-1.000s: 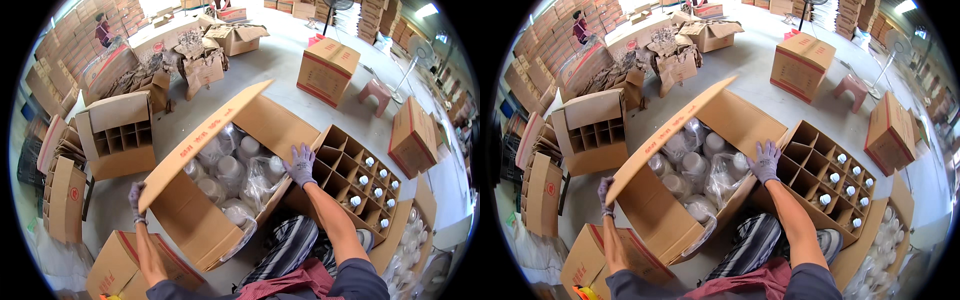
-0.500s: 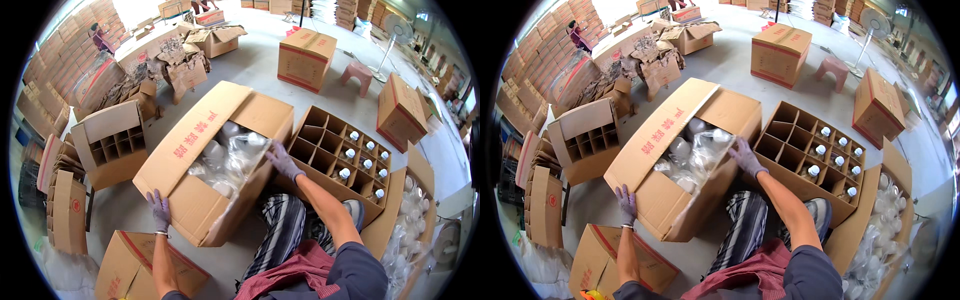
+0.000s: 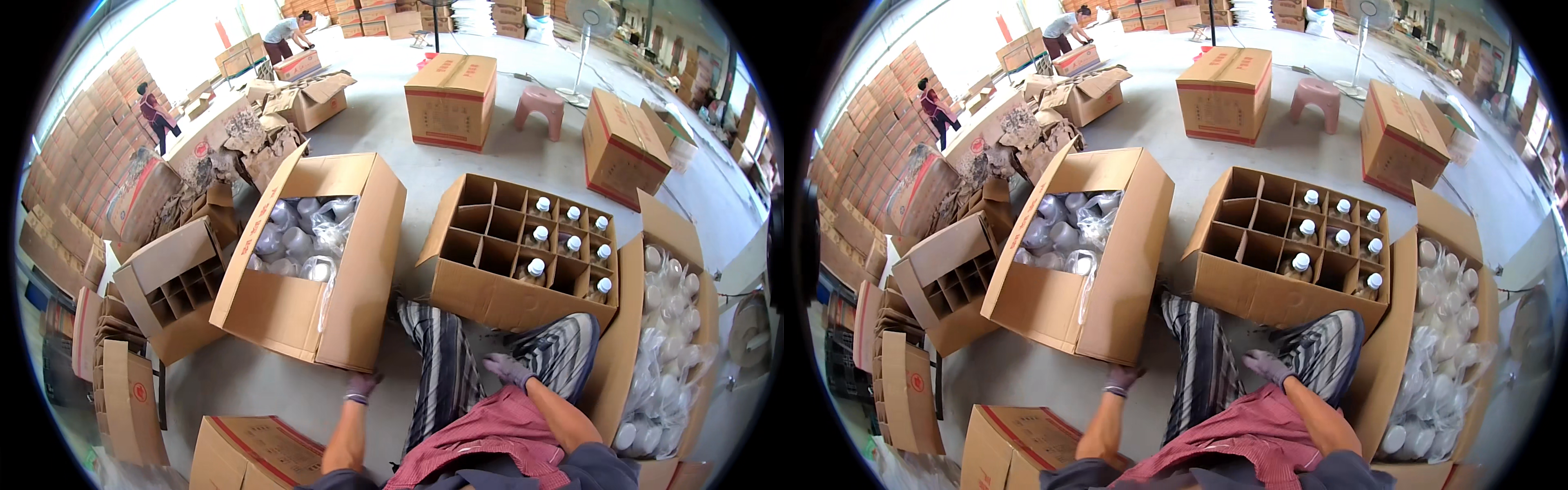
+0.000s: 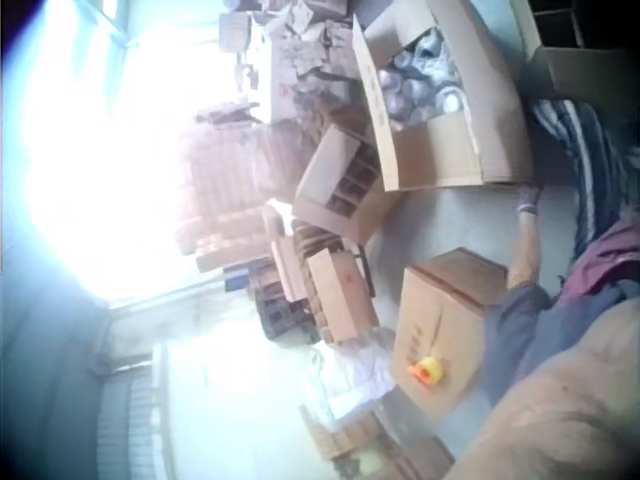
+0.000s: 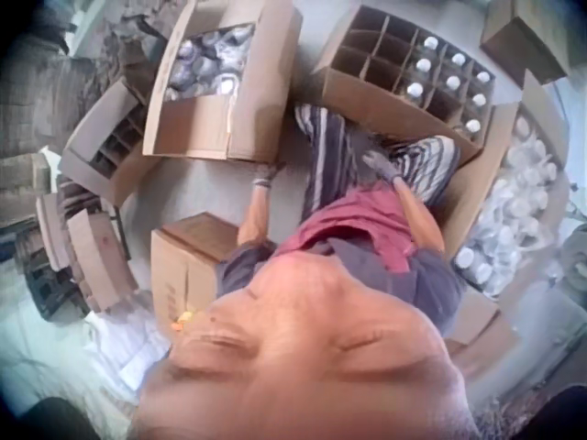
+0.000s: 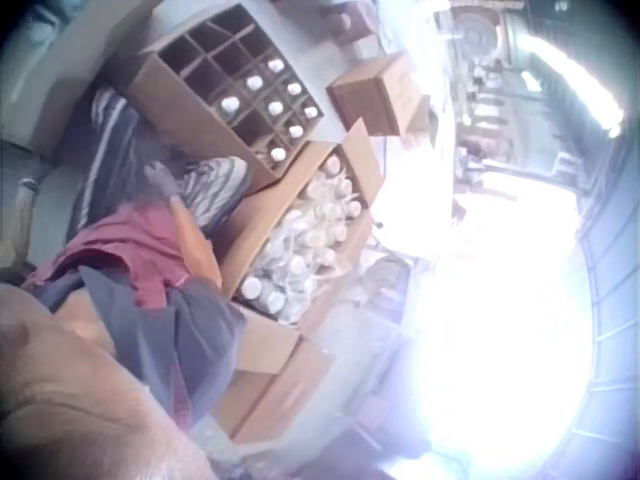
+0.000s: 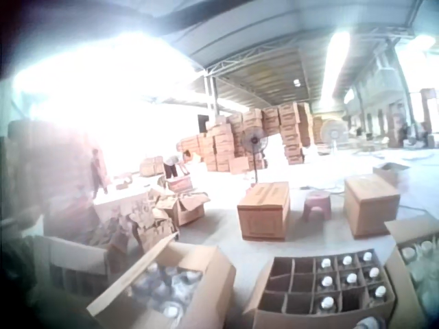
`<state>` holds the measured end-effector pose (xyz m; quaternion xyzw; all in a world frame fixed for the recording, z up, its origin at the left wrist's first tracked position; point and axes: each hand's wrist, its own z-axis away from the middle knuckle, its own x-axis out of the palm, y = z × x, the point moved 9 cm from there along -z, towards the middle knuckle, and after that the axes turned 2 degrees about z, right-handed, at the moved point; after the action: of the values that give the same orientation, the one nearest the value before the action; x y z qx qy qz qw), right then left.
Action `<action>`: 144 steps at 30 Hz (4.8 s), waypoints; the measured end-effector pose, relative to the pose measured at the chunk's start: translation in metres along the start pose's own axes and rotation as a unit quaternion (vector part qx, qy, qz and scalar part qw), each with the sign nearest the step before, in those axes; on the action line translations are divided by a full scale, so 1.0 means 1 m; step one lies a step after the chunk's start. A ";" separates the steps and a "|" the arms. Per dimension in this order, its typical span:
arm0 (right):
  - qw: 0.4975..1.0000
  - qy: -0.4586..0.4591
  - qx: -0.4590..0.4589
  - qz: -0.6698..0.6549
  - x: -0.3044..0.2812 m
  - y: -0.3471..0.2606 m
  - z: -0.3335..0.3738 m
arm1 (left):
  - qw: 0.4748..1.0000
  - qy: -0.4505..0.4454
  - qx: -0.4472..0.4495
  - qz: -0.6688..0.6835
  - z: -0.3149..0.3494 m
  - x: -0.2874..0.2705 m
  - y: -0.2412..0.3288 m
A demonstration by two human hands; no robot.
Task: The person assembles a white kettle by inserting a metal liner into a plastic body, attaches a top component, wraps the unit in a plastic bag, and then places it into a cardboard box.
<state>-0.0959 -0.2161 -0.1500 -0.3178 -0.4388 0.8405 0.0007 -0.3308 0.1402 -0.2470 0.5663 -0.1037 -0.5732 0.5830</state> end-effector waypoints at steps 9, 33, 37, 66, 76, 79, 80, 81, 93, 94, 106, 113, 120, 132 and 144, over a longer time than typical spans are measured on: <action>0.992 0.006 -0.070 0.107 0.100 0.120 0.010 | 0.748 0.104 0.266 0.599 0.058 -0.176 0.268; 0.686 0.644 0.317 0.118 -0.359 0.223 0.397 | 0.634 0.309 0.051 -0.708 -0.017 -0.171 0.192; 0.703 0.523 0.480 0.026 -0.320 0.311 0.405 | 0.770 0.271 0.000 -0.578 -0.030 -0.127 0.227; 0.893 -0.097 -0.116 -0.423 -0.144 -0.079 0.295 | 0.596 -0.617 -0.112 0.501 0.138 0.280 0.508; 0.911 0.338 -0.216 -0.100 -0.304 -0.133 0.241 | 0.761 -0.383 0.234 0.468 0.082 0.137 0.548; 0.892 0.368 -0.263 0.011 -0.329 -0.164 0.229 | 0.841 -0.276 0.270 0.379 0.042 0.112 0.556; 0.923 0.329 -0.180 -0.088 -0.337 -0.160 0.214 | 0.871 -0.194 0.416 0.175 0.042 0.096 0.569; 0.937 0.282 -0.091 -0.185 -0.340 -0.159 0.197 | 0.858 -0.168 0.465 0.141 0.039 0.090 0.573; 0.969 0.236 0.024 0.075 -0.160 0.174 0.047 | 0.808 -0.199 0.360 0.421 0.023 0.077 0.584; 0.950 0.198 0.125 0.205 -0.147 0.207 0.050 | 0.830 -0.211 0.338 0.390 0.018 0.089 0.579; 0.899 0.295 -0.321 -0.048 -0.318 -0.207 0.157 | 0.681 -0.473 0.047 0.557 0.019 0.177 0.569; 0.875 0.314 -0.350 -0.110 -0.316 -0.202 0.153 | 0.753 -0.360 0.073 0.546 0.036 0.128 0.584; 0.904 0.343 -0.216 -0.132 -0.334 -0.086 0.115 | 0.720 -0.282 0.456 0.441 0.068 0.050 0.607; 0.843 0.283 -0.394 -0.233 -0.321 -0.183 0.149 | 0.768 -0.337 0.477 0.261 0.058 0.081 0.621; 0.780 0.517 -0.353 0.019 -0.373 -0.188 0.062 | 0.921 -0.017 0.253 0.295 -0.057 0.075 0.620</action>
<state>0.1165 -0.2504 0.2137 -0.6906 -0.6326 0.3361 0.0994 0.0789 -0.0735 0.1771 0.6290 -0.4175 -0.3398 0.5609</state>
